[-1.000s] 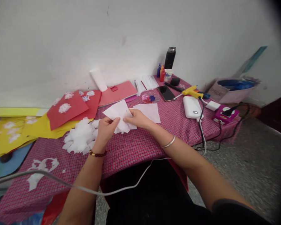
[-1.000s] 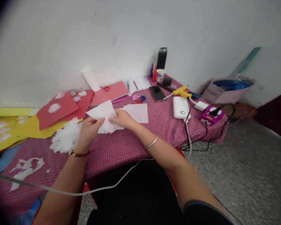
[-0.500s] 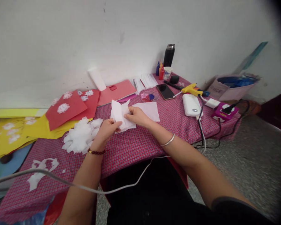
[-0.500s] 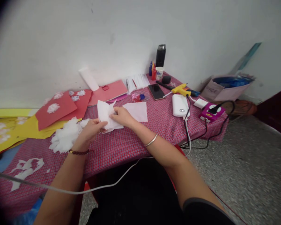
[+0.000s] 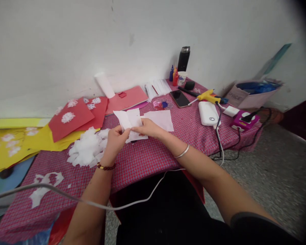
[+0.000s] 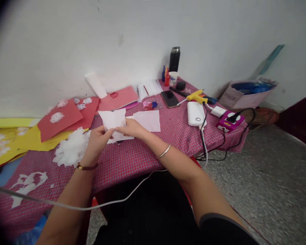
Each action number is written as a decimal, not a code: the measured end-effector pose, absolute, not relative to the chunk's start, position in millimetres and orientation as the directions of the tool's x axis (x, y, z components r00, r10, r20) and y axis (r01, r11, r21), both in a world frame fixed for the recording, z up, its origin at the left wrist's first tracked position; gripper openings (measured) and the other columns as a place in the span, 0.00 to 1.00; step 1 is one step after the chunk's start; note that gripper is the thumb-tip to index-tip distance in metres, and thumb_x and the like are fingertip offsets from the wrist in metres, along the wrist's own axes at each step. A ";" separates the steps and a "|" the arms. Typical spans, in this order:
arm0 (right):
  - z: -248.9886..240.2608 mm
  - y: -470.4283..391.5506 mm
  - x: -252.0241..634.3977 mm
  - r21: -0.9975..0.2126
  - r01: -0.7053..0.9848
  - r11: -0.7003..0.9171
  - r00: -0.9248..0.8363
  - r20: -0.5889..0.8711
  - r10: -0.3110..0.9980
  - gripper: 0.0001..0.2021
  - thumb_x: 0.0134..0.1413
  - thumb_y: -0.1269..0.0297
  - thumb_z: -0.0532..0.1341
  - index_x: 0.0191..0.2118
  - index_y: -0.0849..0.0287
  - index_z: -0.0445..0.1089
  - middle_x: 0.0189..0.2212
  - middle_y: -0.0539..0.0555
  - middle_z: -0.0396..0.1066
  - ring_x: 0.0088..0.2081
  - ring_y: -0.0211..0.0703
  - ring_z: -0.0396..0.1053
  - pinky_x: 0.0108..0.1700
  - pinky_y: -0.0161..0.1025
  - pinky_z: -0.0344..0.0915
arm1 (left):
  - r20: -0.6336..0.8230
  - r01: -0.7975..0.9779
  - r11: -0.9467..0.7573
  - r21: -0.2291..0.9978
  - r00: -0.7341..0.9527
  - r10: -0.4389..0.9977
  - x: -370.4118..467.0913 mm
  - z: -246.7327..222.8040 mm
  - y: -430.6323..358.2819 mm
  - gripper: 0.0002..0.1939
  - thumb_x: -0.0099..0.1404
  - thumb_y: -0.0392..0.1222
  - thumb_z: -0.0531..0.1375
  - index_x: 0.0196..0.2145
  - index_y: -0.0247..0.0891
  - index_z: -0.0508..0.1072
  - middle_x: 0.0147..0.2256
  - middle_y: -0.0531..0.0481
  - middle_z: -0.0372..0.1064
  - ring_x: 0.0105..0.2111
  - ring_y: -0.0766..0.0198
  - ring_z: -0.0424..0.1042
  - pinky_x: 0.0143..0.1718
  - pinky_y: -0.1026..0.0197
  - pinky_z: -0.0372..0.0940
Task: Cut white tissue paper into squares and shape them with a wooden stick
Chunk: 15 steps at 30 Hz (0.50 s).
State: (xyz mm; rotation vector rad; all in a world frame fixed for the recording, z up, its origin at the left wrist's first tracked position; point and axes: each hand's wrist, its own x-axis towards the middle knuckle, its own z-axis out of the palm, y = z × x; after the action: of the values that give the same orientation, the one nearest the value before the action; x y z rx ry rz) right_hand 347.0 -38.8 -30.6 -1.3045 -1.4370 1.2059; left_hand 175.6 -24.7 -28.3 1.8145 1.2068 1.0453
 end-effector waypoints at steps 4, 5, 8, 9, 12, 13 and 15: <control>-35.6 -34.4 350.1 -0.938 0.347 0.016 -0.076 -0.011 0.997 0.05 0.50 0.71 0.60 0.35 0.63 0.68 0.22 0.51 0.71 0.22 0.38 0.69 0.23 0.31 0.64 | 0.241 0.389 -0.310 0.867 0.216 0.946 175.1 -28.0 -24.7 0.09 0.54 0.44 0.60 0.22 0.37 0.73 0.19 0.54 0.68 0.21 0.67 0.65 0.22 0.66 0.57; -36.0 -33.6 351.4 -0.921 0.388 0.028 -0.065 0.003 0.998 0.05 0.50 0.71 0.59 0.35 0.63 0.68 0.22 0.51 0.71 0.23 0.38 0.70 0.23 0.31 0.65 | 0.228 0.380 -0.294 0.877 0.210 0.951 174.6 -28.7 -24.0 0.08 0.54 0.44 0.60 0.22 0.37 0.73 0.19 0.53 0.69 0.21 0.67 0.66 0.23 0.66 0.58; -35.8 -32.9 353.9 -0.876 0.476 0.072 -0.049 0.055 0.997 0.07 0.49 0.71 0.58 0.37 0.63 0.69 0.23 0.52 0.73 0.24 0.39 0.71 0.25 0.31 0.64 | 0.180 0.363 -0.242 0.900 0.198 0.964 173.3 -30.6 -22.2 0.06 0.52 0.42 0.59 0.22 0.37 0.72 0.20 0.53 0.69 0.21 0.66 0.66 0.23 0.66 0.59; -35.6 -33.2 353.8 -0.866 0.492 0.084 -0.047 0.070 0.996 0.08 0.49 0.71 0.58 0.37 0.63 0.69 0.23 0.52 0.73 0.24 0.39 0.71 0.25 0.32 0.64 | 0.168 0.361 -0.230 0.904 0.196 0.966 173.2 -31.0 -22.0 0.06 0.51 0.41 0.59 0.22 0.37 0.72 0.19 0.54 0.68 0.21 0.66 0.66 0.23 0.66 0.59; -35.7 -34.4 352.4 -0.845 0.526 0.097 -0.029 0.096 0.995 0.07 0.48 0.71 0.59 0.36 0.63 0.69 0.24 0.53 0.73 0.25 0.40 0.71 0.27 0.33 0.63 | 0.141 0.356 -0.203 0.912 0.194 0.971 174.2 -32.3 -22.2 0.04 0.49 0.39 0.58 0.20 0.37 0.70 0.18 0.55 0.66 0.20 0.66 0.65 0.23 0.65 0.59; -35.8 -34.4 352.4 -0.841 0.531 0.101 -0.026 0.103 0.994 0.07 0.48 0.70 0.59 0.36 0.63 0.68 0.24 0.53 0.73 0.26 0.40 0.70 0.27 0.33 0.63 | 0.133 0.350 -0.195 0.916 0.194 0.972 174.5 -32.9 -22.1 0.04 0.49 0.39 0.58 0.20 0.37 0.70 0.18 0.55 0.66 0.20 0.66 0.64 0.23 0.65 0.59; -35.4 -33.6 355.6 -0.844 0.519 0.138 -0.041 0.137 0.990 0.05 0.49 0.68 0.60 0.34 0.62 0.68 0.25 0.53 0.73 0.26 0.39 0.69 0.28 0.34 0.62 | 0.121 0.332 -0.181 0.926 0.191 0.974 173.9 -33.7 -20.9 0.03 0.49 0.39 0.59 0.20 0.38 0.70 0.18 0.55 0.65 0.21 0.66 0.64 0.23 0.65 0.59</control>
State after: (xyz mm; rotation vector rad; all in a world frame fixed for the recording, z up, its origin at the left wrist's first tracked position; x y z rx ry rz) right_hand 355.6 -33.6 -35.4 -1.4779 -1.6635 0.7913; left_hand 173.9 -20.9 -33.7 1.6604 1.2536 1.0031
